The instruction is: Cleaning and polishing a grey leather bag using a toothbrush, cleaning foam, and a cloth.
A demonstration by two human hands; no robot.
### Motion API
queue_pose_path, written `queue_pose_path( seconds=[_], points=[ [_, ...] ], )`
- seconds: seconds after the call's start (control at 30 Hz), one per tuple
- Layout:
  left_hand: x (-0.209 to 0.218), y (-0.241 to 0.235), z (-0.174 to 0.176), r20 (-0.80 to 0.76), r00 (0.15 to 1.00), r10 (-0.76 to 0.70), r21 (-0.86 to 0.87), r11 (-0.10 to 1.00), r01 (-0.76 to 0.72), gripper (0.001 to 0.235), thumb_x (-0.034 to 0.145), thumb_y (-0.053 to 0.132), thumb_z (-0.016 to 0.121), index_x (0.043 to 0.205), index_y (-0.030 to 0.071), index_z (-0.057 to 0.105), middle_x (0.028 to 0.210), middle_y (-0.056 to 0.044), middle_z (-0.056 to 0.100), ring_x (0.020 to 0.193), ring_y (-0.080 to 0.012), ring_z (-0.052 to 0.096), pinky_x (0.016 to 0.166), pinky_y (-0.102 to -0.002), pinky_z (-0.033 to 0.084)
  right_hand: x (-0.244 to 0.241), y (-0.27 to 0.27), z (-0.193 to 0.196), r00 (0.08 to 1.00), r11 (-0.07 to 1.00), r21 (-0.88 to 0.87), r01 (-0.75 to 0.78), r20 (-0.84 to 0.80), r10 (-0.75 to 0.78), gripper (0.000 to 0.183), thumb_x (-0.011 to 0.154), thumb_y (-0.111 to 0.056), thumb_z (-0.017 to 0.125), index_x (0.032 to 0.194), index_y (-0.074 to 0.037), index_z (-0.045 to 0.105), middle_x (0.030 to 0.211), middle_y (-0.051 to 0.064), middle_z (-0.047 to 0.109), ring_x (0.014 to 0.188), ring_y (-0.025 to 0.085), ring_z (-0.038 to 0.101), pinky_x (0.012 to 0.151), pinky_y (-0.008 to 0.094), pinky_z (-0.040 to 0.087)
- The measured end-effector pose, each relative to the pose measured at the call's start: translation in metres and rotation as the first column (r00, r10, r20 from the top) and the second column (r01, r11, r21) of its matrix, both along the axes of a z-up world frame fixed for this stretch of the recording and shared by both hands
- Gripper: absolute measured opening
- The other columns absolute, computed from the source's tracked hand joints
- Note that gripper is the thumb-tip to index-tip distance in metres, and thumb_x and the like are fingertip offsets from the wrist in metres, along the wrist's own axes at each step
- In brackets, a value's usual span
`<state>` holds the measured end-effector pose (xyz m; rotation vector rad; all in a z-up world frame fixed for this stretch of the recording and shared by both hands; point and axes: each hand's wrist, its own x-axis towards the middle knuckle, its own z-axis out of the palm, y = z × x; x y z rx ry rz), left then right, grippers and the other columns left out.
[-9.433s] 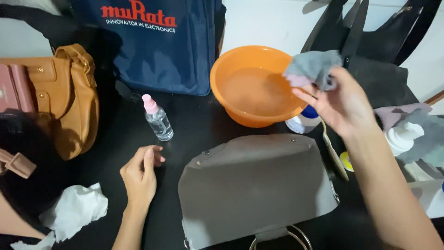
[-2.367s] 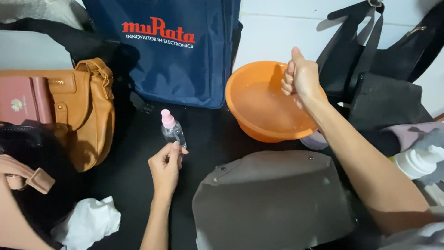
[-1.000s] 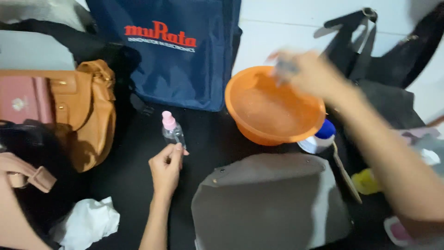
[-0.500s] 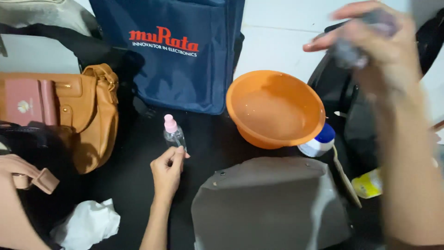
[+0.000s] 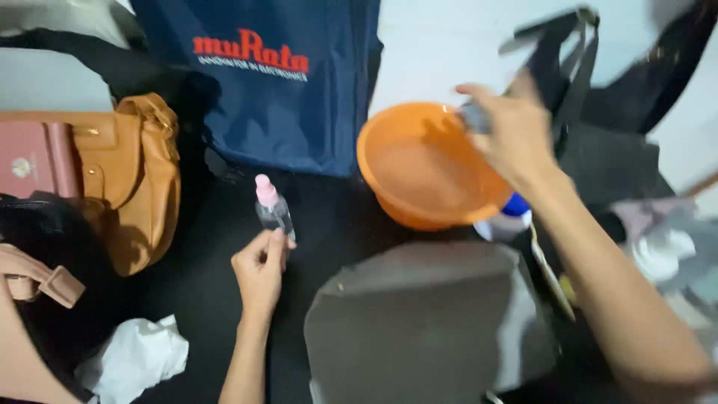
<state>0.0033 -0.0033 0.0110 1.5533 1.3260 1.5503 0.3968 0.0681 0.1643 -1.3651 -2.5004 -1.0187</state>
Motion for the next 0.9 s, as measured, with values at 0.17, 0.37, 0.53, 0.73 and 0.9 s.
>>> queue_pose_path(
  seconds=[0.17,0.37,0.53,0.73,0.9],
  points=[
    [0.0,-0.012,0.006,0.006,1.0,-0.025,-0.029,0.999,0.025,0.039,0.104,0.021,0.057,0.069,0.008,0.067,0.053,0.004,0.043,0.054,-0.0056,0.042,0.061,-0.023,0.035,-0.066,-0.125,0.08,0.541,0.981,-0.189,-0.043,-0.83,-0.136,0.018,0.109,-0.021,0.063,0.115,-0.009,0.049,0.084,0.0,0.049,0.07,0.012,0.043,0.067,0.029,0.035],
    [0.001,-0.011,0.007,-0.043,0.998,-0.045,-0.027,0.999,0.044,0.037,0.106,0.025,0.057,0.075,0.01,0.069,0.053,0.003,0.043,0.054,-0.0052,0.04,0.058,-0.024,0.034,-0.057,-0.187,0.057,0.61,0.798,-0.582,-0.158,-0.693,-0.385,0.025,0.095,-0.034,0.061,0.09,-0.016,0.077,0.111,-0.006,0.078,0.117,0.014,0.06,0.09,0.032,0.047],
    [0.004,-0.012,0.004,-0.035,0.998,-0.061,-0.003,0.998,0.061,0.038,0.107,0.022,0.056,0.075,0.008,0.069,0.053,0.002,0.043,0.054,-0.0065,0.041,0.059,-0.025,0.035,-0.025,-0.214,0.037,0.711,0.771,-0.619,-0.149,-0.609,-0.352,0.007,0.082,-0.022,0.078,0.077,-0.019,0.083,0.117,-0.008,0.078,0.125,0.017,0.061,0.102,0.04,0.049],
    [0.003,-0.016,0.005,-0.064,0.997,-0.053,0.029,0.998,0.055,0.039,0.109,0.021,0.056,0.075,0.007,0.069,0.053,0.001,0.044,0.053,-0.0066,0.04,0.059,-0.026,0.034,-0.012,-0.233,0.001,0.757,0.84,-0.53,-0.114,-0.594,-0.272,0.011,0.081,-0.023,0.078,0.091,-0.019,0.079,0.104,-0.003,0.078,0.102,0.019,0.07,0.088,0.036,0.055],
    [0.002,-0.013,0.001,-0.09,0.995,-0.049,0.036,0.998,0.053,0.039,0.109,0.023,0.055,0.076,0.008,0.069,0.053,0.001,0.048,0.053,-0.007,0.044,0.059,-0.027,0.037,-0.014,-0.243,-0.027,0.644,0.47,-0.854,0.224,-0.232,-0.729,0.036,0.085,-0.048,0.07,0.118,-0.034,0.078,0.127,-0.011,0.072,0.117,0.009,0.067,0.1,0.03,0.055]
  ],
)
